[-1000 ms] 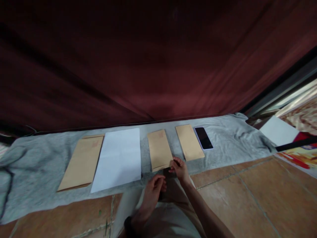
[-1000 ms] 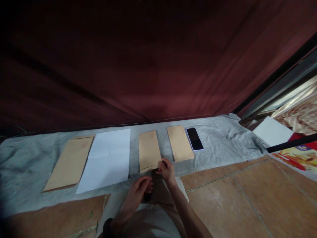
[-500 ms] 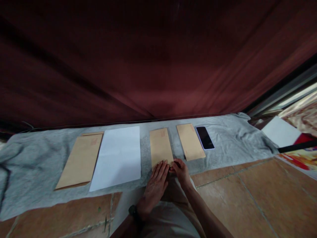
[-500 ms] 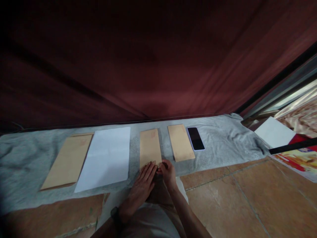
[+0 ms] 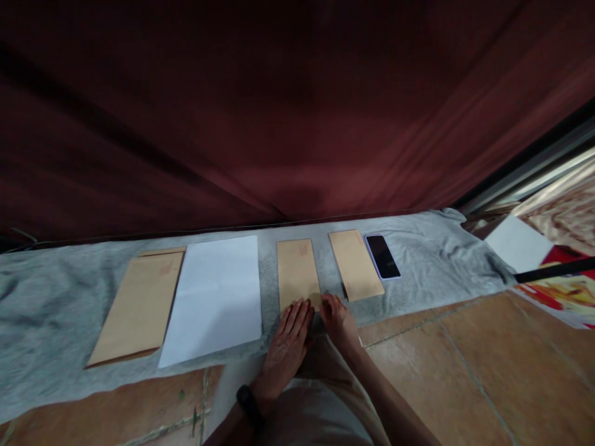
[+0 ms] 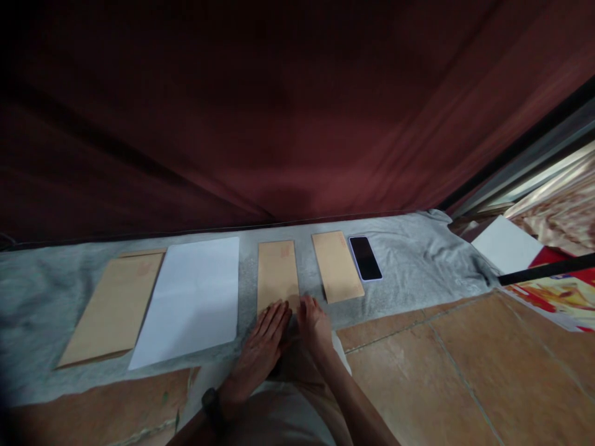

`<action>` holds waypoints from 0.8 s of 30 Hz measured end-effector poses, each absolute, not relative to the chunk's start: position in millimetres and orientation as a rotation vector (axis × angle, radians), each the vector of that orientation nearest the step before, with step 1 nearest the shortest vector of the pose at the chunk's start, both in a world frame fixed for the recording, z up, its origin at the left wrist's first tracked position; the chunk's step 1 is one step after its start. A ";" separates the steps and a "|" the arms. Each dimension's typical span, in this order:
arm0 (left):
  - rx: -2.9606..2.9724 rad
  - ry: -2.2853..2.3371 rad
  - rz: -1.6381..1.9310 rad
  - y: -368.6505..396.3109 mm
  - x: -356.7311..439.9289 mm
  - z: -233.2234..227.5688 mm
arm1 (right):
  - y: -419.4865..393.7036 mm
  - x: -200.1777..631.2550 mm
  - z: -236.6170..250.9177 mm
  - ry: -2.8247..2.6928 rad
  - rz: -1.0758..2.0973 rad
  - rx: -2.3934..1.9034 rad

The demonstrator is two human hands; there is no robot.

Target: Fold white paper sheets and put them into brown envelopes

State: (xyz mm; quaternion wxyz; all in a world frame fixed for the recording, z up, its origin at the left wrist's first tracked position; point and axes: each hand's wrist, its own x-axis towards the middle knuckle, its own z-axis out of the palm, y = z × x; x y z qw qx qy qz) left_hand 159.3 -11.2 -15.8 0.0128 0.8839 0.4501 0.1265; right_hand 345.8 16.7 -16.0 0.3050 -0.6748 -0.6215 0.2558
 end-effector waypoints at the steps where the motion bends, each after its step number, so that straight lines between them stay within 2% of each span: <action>1: 2.754 1.396 0.397 -11.2 160.1 -15.9 | 17.7 346.6 -14.4 -1.714 0.632 -1.776; 8: 2.778 1.336 0.396 -9.7 163.6 -22.4 | 52.7 344.3 -9.0 -2.067 0.535 -1.473; 19: 2.860 1.340 0.398 -6.1 161.9 -35.8 | 135.4 339.7 -11.3 -2.140 0.323 -1.588; 24: 2.878 1.339 0.435 -5.3 162.0 -35.4 | 137.8 341.5 -10.8 -2.160 0.302 -1.590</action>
